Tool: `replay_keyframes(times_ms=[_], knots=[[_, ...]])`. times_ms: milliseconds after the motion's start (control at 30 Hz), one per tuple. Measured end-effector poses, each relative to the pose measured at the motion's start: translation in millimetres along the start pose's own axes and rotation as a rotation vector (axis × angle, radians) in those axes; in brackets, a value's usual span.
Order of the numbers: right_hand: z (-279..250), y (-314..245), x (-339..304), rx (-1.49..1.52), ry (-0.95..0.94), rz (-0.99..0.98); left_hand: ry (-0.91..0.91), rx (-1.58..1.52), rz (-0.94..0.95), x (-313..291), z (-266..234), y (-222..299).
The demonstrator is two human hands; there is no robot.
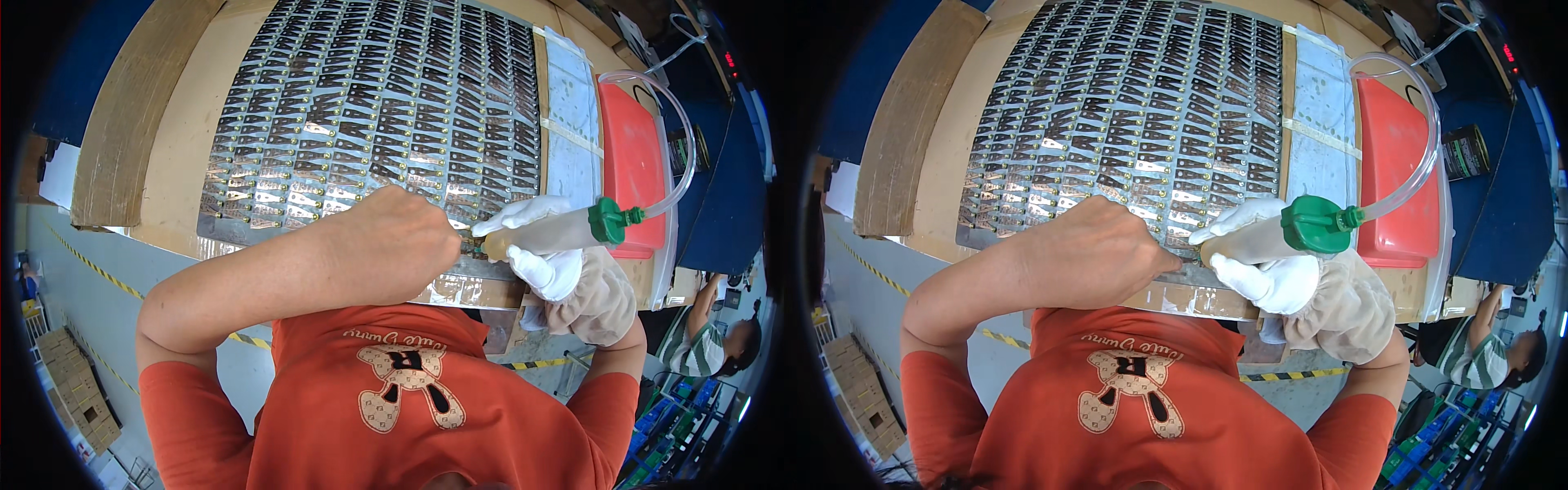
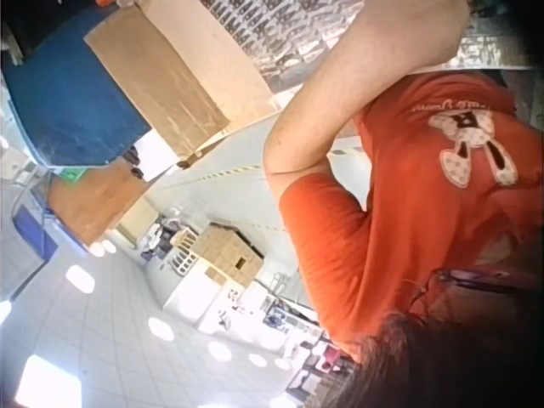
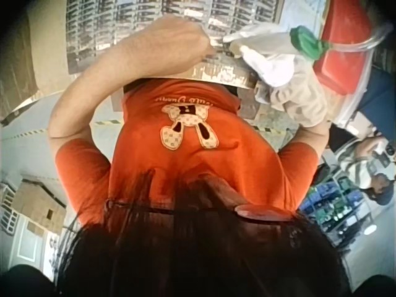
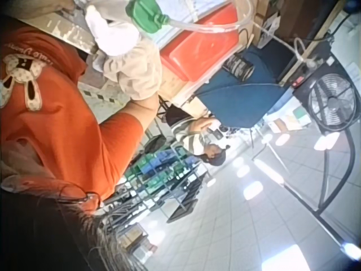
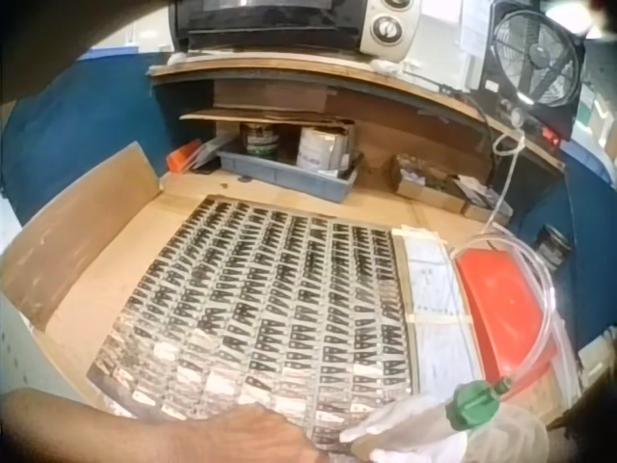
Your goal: Apply adhesive or sealant to small electronic parts arranged in a grid tray using a manual dispenser.
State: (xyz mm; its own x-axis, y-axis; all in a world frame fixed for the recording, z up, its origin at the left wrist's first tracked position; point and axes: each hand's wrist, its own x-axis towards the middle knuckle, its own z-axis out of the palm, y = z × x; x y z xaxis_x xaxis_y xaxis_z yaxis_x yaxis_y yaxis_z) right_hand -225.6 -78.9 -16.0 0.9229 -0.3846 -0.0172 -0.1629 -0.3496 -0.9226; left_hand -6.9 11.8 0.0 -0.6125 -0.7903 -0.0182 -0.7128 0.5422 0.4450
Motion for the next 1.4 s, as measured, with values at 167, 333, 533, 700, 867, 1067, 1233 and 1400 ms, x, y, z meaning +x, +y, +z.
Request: replay_keyframes(times_ms=[167,333,533,700,867,1067,1233,1400], knots=[[-3.5,2.5,0.9,-0.033,-0.063,-0.088,-0.015,-0.024,-0.002,0.6,0.8,-0.8],[-3.1,-1.0,-0.1,0.038,0.015,0.066,-0.024,-0.024,-0.017,0.7,-0.3,-0.2],[-2.2,-0.7,2.7,-0.076,-0.055,-0.055,-0.022,-0.013,-0.008,0.6,0.0,-0.9],[-0.3,3.2,-3.6,0.125,0.048,0.076,-0.012,-0.016,-0.011,0.4,0.8,-0.6],[-3.4,1.4,4.4,-0.015,-0.033,-0.032,-0.028,-0.012,-0.01,1.3,-1.4,0.0],[10.3,-0.8,-1.4,0.204,0.175,0.03,-0.037,-0.021,-0.017,0.8,-2.0,0.0],[-0.8,5.6,-1.1,0.141,0.051,0.005,-0.049,-0.018,-0.018,1.1,-2.5,0.4],[-3.0,-3.5,5.7,-0.092,-0.059,-0.047,-0.035,-0.016,-0.011,0.7,-2.1,0.0]])
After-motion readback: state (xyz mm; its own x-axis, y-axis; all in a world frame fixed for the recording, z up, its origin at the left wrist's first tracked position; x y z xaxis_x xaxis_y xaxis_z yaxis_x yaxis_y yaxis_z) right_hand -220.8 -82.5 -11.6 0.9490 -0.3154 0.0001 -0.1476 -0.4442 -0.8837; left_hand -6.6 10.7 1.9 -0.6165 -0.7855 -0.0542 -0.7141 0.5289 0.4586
